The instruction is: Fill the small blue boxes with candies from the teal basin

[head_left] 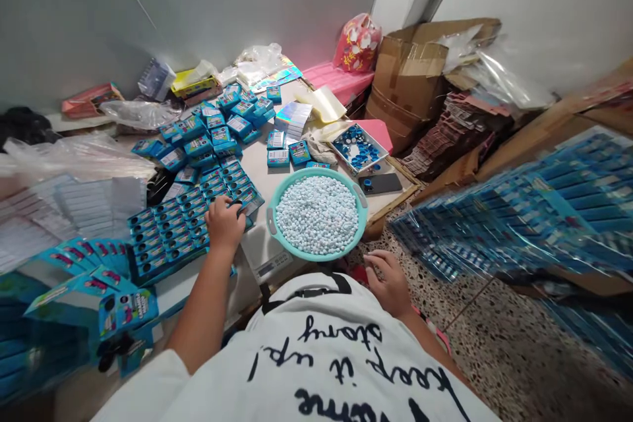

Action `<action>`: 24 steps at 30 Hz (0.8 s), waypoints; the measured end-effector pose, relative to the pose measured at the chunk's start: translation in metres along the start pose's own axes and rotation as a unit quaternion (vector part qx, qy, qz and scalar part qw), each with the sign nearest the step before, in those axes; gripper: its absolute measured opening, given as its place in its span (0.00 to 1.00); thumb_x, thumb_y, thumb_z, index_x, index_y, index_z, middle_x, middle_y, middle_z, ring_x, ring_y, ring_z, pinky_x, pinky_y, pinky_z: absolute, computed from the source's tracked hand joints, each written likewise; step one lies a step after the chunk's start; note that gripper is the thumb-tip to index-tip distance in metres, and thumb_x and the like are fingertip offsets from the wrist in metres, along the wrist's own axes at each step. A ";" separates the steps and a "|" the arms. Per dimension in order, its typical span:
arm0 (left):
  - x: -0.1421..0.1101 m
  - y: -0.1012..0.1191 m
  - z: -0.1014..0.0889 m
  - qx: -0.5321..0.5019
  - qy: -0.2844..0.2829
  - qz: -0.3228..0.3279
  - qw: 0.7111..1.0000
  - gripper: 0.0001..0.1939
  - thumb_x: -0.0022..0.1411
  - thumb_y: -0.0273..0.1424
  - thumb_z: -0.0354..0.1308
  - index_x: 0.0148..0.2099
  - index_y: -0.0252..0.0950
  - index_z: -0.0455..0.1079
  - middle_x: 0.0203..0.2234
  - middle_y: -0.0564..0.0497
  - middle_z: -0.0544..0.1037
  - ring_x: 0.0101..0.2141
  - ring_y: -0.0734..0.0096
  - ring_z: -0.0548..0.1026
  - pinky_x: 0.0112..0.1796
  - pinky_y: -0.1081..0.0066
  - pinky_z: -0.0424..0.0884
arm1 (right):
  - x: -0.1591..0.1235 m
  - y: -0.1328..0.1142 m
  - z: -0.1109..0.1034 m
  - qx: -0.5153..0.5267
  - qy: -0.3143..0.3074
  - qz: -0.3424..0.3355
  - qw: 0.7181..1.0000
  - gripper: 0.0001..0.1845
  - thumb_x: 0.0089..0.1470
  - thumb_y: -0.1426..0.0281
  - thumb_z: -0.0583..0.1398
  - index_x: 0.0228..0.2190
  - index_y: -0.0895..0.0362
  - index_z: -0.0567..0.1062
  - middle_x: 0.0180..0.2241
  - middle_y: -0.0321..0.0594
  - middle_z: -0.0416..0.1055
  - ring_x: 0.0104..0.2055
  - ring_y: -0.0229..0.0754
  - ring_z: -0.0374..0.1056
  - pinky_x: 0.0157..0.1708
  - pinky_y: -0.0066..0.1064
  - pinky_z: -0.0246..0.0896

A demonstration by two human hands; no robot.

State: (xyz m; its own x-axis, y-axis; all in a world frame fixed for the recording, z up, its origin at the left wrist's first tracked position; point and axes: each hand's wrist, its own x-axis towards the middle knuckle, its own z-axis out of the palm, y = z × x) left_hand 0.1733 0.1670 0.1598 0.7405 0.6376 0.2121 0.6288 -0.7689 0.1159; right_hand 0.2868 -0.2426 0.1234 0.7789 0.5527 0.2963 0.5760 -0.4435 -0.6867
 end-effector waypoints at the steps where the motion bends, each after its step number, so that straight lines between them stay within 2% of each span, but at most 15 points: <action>1: -0.011 0.000 -0.008 -0.005 0.012 -0.002 1.000 0.12 0.61 0.36 0.54 0.41 0.39 0.78 0.47 0.42 0.67 0.48 0.50 0.66 0.46 0.54 0.64 | 0.002 0.000 0.002 0.007 -0.010 -0.004 1.000 0.12 0.57 0.72 0.56 0.41 0.53 0.77 0.42 0.46 0.70 0.46 0.48 0.68 0.48 0.45 0.68; 4: -0.046 -0.003 -0.018 -0.034 0.005 0.006 0.999 0.13 0.62 0.38 0.54 0.38 0.39 0.78 0.46 0.43 0.67 0.45 0.55 0.69 0.45 0.58 0.67 | 0.009 -0.001 0.009 0.026 -0.042 -0.019 0.999 0.13 0.57 0.71 0.56 0.42 0.53 0.77 0.42 0.46 0.70 0.46 0.48 0.68 0.48 0.44 0.69; 8: -0.084 -0.005 0.000 -0.082 -0.048 0.000 0.995 0.12 0.62 0.35 0.54 0.38 0.38 0.78 0.47 0.44 0.66 0.42 0.60 0.72 0.42 0.64 0.71 | 0.015 0.001 0.014 0.046 -0.077 -0.048 0.995 0.13 0.58 0.72 0.56 0.43 0.53 0.76 0.43 0.46 0.70 0.46 0.48 0.69 0.47 0.43 0.69; 11: -0.098 -0.003 0.019 -0.113 -0.078 -0.025 0.990 0.11 0.62 0.33 0.54 0.38 0.37 0.77 0.48 0.43 0.66 0.42 0.60 0.74 0.42 0.64 0.73 | 0.019 0.001 0.013 0.054 -0.094 -0.070 0.992 0.13 0.58 0.72 0.56 0.43 0.53 0.76 0.43 0.46 0.70 0.46 0.47 0.69 0.48 0.43 0.69; 14: -0.101 -0.003 0.023 -0.146 -0.069 -0.053 0.985 0.10 0.60 0.34 0.57 0.41 0.37 0.76 0.48 0.43 0.66 0.44 0.59 0.74 0.44 0.63 0.73 | 0.023 -0.001 0.012 0.045 -0.123 -0.092 0.987 0.14 0.59 0.72 0.55 0.43 0.53 0.77 0.43 0.47 0.70 0.45 0.47 0.70 0.46 0.41 0.70; 19: -0.108 -0.011 -0.006 -0.169 0.022 -0.074 0.983 0.18 0.58 0.40 0.62 0.49 0.40 0.73 0.49 0.44 0.68 0.50 0.58 0.71 0.52 0.62 0.70 | 0.034 -0.010 0.021 0.008 -0.161 -0.132 0.978 0.16 0.61 0.69 0.52 0.39 0.54 0.80 0.45 0.48 0.70 0.40 0.45 0.70 0.43 0.39 0.70; 24: -0.130 -0.023 -0.033 -0.159 0.045 -0.097 0.982 0.15 0.61 0.41 0.60 0.47 0.40 0.75 0.47 0.45 0.70 0.49 0.59 0.72 0.52 0.63 0.70 | 0.049 -0.017 0.042 -0.033 -0.168 -0.154 0.973 0.15 0.61 0.68 0.53 0.45 0.54 0.77 0.47 0.49 0.70 0.45 0.49 0.68 0.46 0.43 0.68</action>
State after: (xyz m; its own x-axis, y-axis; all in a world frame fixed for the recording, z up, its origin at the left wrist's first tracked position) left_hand 0.0548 0.1003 0.1618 0.5813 0.7775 0.2399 0.6398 -0.6189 0.4556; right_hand 0.3050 -0.1781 0.1212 0.4476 0.8613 0.2406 0.7928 -0.2577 -0.5523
